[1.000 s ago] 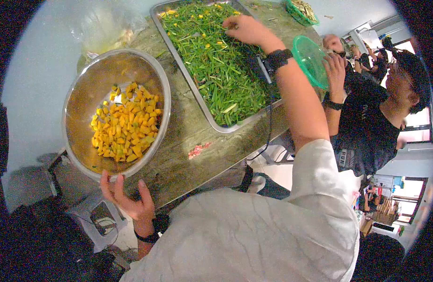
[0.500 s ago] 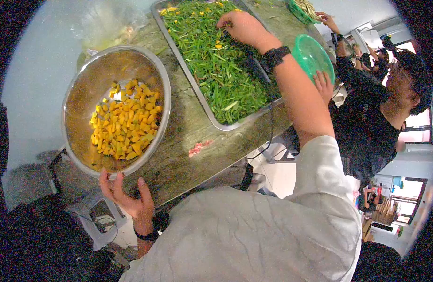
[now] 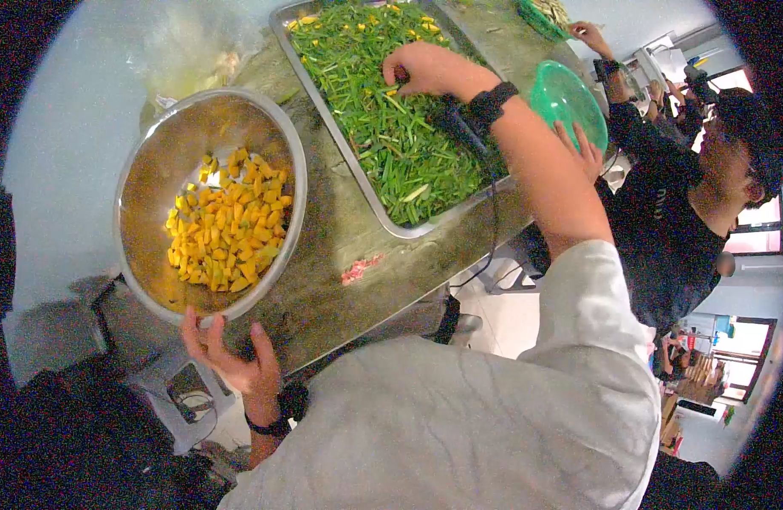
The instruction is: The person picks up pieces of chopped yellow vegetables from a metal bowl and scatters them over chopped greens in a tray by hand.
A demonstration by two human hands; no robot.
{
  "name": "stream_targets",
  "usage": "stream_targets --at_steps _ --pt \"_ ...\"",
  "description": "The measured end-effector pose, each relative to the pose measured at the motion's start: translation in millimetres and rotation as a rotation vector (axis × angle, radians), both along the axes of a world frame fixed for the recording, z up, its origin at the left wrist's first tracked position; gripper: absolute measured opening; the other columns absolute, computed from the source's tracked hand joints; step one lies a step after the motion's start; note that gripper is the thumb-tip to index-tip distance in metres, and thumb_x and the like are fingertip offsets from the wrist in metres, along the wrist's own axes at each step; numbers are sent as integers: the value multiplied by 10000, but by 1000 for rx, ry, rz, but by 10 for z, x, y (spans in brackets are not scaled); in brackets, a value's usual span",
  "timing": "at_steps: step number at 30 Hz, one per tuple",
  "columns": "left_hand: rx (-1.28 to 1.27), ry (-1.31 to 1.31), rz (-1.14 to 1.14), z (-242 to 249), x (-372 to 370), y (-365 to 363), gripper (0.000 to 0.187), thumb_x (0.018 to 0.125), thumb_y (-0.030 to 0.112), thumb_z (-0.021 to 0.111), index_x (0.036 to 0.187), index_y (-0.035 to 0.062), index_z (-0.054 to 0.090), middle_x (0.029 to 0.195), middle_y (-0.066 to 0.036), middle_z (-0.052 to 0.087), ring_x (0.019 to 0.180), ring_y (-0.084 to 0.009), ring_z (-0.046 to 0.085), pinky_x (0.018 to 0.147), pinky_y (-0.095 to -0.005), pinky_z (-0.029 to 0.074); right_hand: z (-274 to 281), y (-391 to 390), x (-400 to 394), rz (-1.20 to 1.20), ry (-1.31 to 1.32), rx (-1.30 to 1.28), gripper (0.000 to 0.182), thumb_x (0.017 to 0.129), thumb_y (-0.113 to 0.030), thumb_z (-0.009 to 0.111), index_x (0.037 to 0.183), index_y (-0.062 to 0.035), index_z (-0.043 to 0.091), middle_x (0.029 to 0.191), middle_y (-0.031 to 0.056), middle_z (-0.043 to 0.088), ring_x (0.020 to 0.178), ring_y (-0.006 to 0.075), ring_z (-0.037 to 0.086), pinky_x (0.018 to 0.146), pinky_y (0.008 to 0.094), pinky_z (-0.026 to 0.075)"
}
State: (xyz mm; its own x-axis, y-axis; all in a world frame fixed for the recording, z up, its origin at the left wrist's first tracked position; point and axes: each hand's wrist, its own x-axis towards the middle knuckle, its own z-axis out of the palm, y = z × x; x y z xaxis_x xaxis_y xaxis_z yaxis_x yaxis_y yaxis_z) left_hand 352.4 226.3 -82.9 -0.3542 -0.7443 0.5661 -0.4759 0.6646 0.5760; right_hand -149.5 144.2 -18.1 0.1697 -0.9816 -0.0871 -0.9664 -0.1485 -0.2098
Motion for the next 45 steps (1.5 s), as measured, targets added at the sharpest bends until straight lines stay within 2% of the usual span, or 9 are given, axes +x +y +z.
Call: stream_targets --at_steps 8,12,15,22,24,25,27,32,45 --pt "7 -17 19 18 0 7 557 810 16 683 1323 63 472 1485 -249 310 1352 -433 347 1099 -540 321 -15 122 -98 -10 19 -210 129 825 -121 728 935 -59 703 914 79 684 839 235 656 742 351 525" --pt "-2 -1 12 9 0 12 552 815 26 684 1324 61 474 1481 -244 321 1329 -422 373 1081 -521 341 351 220 192 -264 -16 -199 136 848 -160 722 933 -55 709 845 77 699 801 184 669 742 324 533" --pt "1 20 11 12 -7 10 567 806 34 696 1327 75 478 1485 -235 321 1320 -409 377 1072 -503 345 914 290 977 -334 -243 -245 151 859 -155 753 933 -35 698 735 30 670 621 75 557 567 232 464" --pt "-1 -3 23 -2 0 5 563 802 46 703 1319 79 481 1491 -226 316 1330 -393 362 1065 -481 345 1276 169 1782 39 -729 -252 192 911 -162 677 1051 -33 702 814 26 693 697 79 604 663 244 508" --pt "-5 3 15 7 -7 5 570 802 47 702 1324 80 475 1493 -226 311 1326 -393 366 1062 -484 349 1100 -22 1427 -140 -617 -304 221 924 -190 653 1067 -30 708 808 46 707 689 85 611 634 257 503" --pt "-2 -2 13 11 -9 6 573 805 48 702 1328 81 470 1493 -226 309 1325 -394 369 1059 -485 353 1205 -18 1362 -403 -351 -178 210 901 -192 664 999 -15 722 741 77 699 615 119 608 598 290 515" --pt "10 -4 18 15 -8 8 579 811 51 702 1337 84 460 1492 -227 307 1322 -396 373 1054 -487 360 734 -255 648 -431 161 28 176 859 -165 689 919 -3 723 674 113 677 556 166 615 574 327 526" --pt "40 -11 -7 20 15 7 515 828 12 671 1300 67 471 1465 -264 279 1327 -447 351 1033 -528 371 -38 -215 31 -340 108 -48 280 767 -332 763 870 -72 758 743 123 718 612 272 695 669 407 568" --pt "19 -5 -11 10 20 1 533 852 68 677 1340 91 464 1502 -228 288 1340 -401 356 1070 -499 349 -248 -188 -35 -355 236 -5 292 694 -324 787 904 -122 765 801 131 720 762 304 701 726 419 563"
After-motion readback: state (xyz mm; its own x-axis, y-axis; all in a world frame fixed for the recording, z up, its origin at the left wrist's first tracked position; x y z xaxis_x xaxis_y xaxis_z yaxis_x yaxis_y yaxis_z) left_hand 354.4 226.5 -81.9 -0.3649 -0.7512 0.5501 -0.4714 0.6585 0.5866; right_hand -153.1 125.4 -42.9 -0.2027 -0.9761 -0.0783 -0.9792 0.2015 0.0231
